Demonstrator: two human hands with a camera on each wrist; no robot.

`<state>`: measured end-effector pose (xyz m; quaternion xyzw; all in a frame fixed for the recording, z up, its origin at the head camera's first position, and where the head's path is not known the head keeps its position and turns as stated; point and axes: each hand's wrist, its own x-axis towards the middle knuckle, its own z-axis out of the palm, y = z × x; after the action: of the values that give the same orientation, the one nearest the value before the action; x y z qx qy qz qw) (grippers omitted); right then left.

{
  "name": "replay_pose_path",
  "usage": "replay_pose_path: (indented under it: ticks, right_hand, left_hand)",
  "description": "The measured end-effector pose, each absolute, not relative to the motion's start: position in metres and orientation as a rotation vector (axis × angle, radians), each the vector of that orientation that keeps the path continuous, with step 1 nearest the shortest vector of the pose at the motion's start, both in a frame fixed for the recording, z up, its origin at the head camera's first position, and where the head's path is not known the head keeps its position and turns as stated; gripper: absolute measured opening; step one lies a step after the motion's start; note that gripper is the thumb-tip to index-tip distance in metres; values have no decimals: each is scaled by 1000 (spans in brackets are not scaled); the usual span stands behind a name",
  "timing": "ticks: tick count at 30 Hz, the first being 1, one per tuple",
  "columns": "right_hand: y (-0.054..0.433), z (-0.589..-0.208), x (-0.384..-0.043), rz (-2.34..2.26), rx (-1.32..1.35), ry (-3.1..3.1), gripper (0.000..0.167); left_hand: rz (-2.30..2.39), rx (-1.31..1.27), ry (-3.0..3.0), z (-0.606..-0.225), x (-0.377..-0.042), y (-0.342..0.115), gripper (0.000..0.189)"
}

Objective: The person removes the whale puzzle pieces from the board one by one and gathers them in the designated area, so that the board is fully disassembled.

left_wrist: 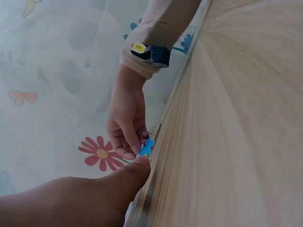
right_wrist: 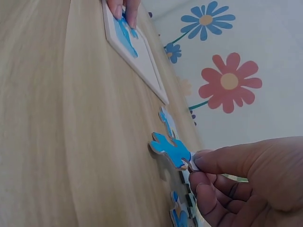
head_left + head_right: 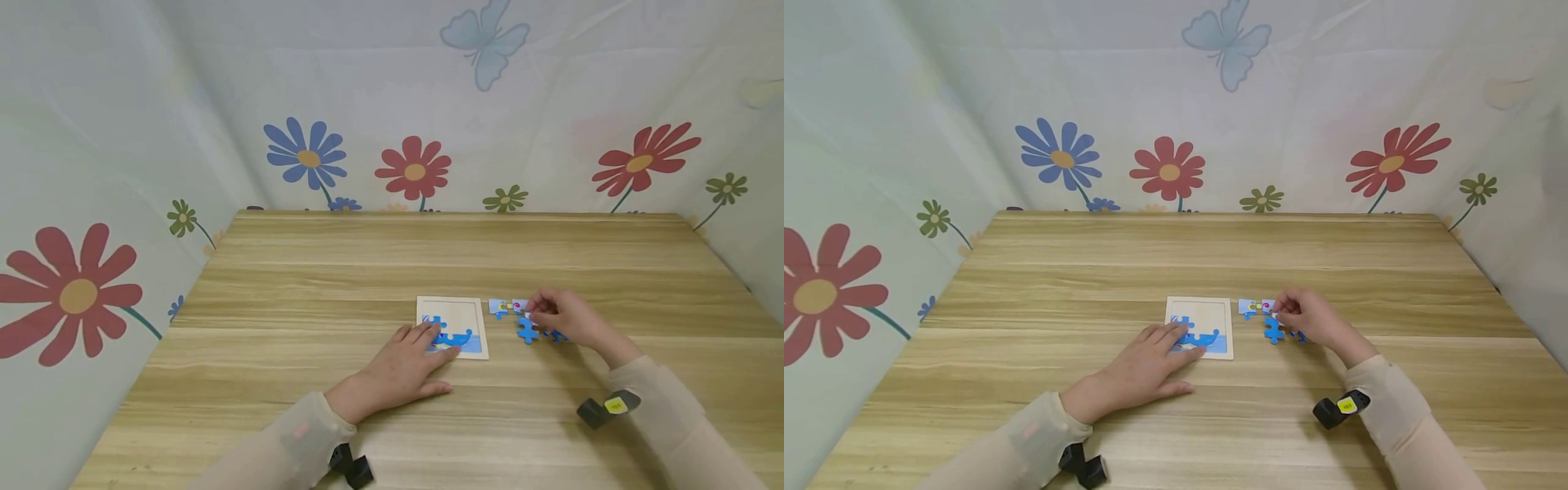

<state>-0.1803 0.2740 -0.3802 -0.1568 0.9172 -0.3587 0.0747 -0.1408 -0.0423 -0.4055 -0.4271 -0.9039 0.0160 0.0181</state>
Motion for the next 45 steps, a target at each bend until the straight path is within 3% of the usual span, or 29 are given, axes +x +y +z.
replay_pose_path:
  ticks: [24,45]
  right_hand:
    - [272,-384,-173,-914,-394,2860,6]
    - [223,-374,-182,-1004,-430,2909,10]
  left_hand:
    - [38,-1343,-2833,-408,-141,-42,60]
    - [41,-1329,-2820,-401,-142,-55,64]
